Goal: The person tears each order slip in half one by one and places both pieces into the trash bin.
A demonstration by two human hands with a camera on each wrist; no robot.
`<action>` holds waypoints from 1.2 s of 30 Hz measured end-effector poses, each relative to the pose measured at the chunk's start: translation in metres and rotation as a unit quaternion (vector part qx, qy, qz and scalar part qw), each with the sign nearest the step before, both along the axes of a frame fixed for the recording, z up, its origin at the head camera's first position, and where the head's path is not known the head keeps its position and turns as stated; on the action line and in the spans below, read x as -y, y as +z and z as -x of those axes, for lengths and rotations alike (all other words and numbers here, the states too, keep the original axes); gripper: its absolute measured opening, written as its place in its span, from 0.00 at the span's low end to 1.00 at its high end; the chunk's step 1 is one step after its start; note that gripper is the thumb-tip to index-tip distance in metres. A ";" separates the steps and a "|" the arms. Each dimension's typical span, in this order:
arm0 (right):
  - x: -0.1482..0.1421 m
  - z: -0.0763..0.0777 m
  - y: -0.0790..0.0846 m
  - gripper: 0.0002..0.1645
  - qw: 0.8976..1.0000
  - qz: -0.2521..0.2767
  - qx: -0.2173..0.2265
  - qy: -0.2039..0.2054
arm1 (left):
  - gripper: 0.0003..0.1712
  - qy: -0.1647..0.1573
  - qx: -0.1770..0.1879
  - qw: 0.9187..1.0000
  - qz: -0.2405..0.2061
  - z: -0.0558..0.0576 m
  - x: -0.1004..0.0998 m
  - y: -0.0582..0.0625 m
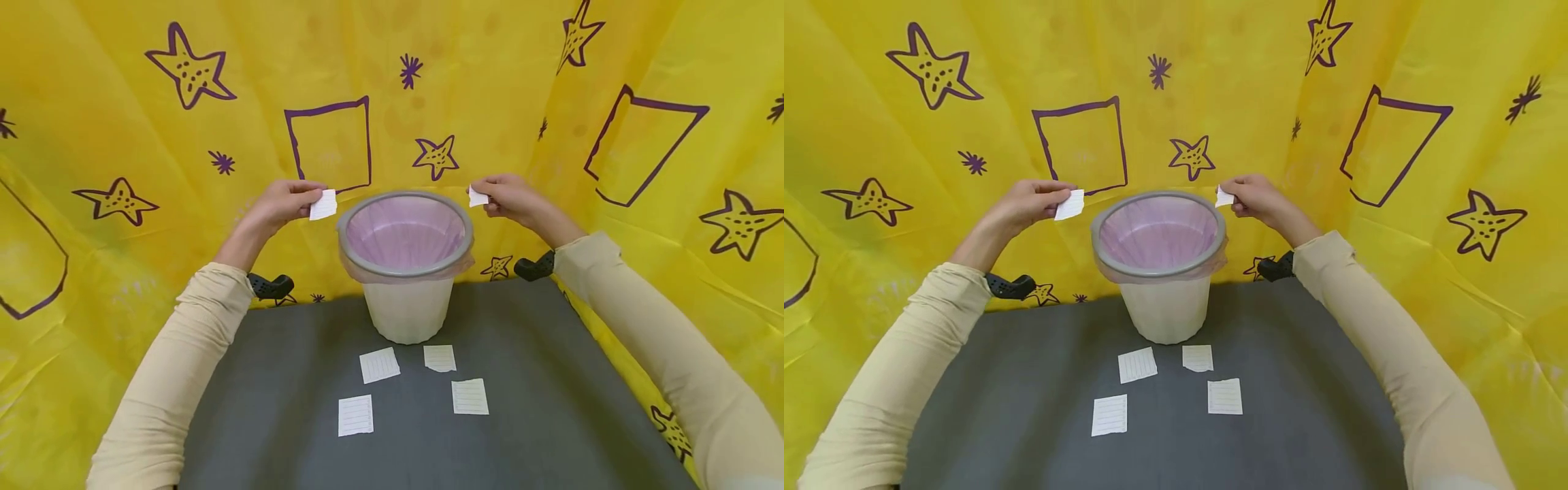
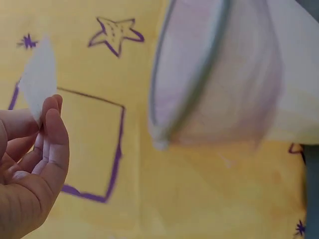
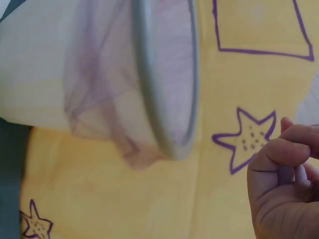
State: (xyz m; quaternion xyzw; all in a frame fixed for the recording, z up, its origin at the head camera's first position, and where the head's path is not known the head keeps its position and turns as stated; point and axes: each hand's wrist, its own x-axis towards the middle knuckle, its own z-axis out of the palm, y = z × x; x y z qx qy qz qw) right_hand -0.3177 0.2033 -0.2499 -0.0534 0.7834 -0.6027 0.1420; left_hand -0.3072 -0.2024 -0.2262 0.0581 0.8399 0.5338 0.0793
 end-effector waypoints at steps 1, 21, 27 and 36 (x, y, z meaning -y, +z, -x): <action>0.005 0.003 0.002 0.23 1.000 -0.002 -0.001 -0.002 | 0.27 0.001 -0.001 1.000 0.004 0.003 -0.005 0.003; 0.106 0.039 -0.013 0.30 0.943 -0.286 -0.167 0.044 | 0.33 -0.059 -0.089 0.966 0.234 0.045 -0.103 -0.016; 0.114 0.039 -0.018 0.31 0.916 -0.339 -0.210 0.039 | 0.32 -0.073 -0.104 0.955 0.268 0.049 -0.108 -0.022; 0.102 0.029 -0.019 0.37 0.845 -0.471 -0.252 0.032 | 0.33 -0.035 -0.251 0.839 0.482 0.037 -0.100 -0.027</action>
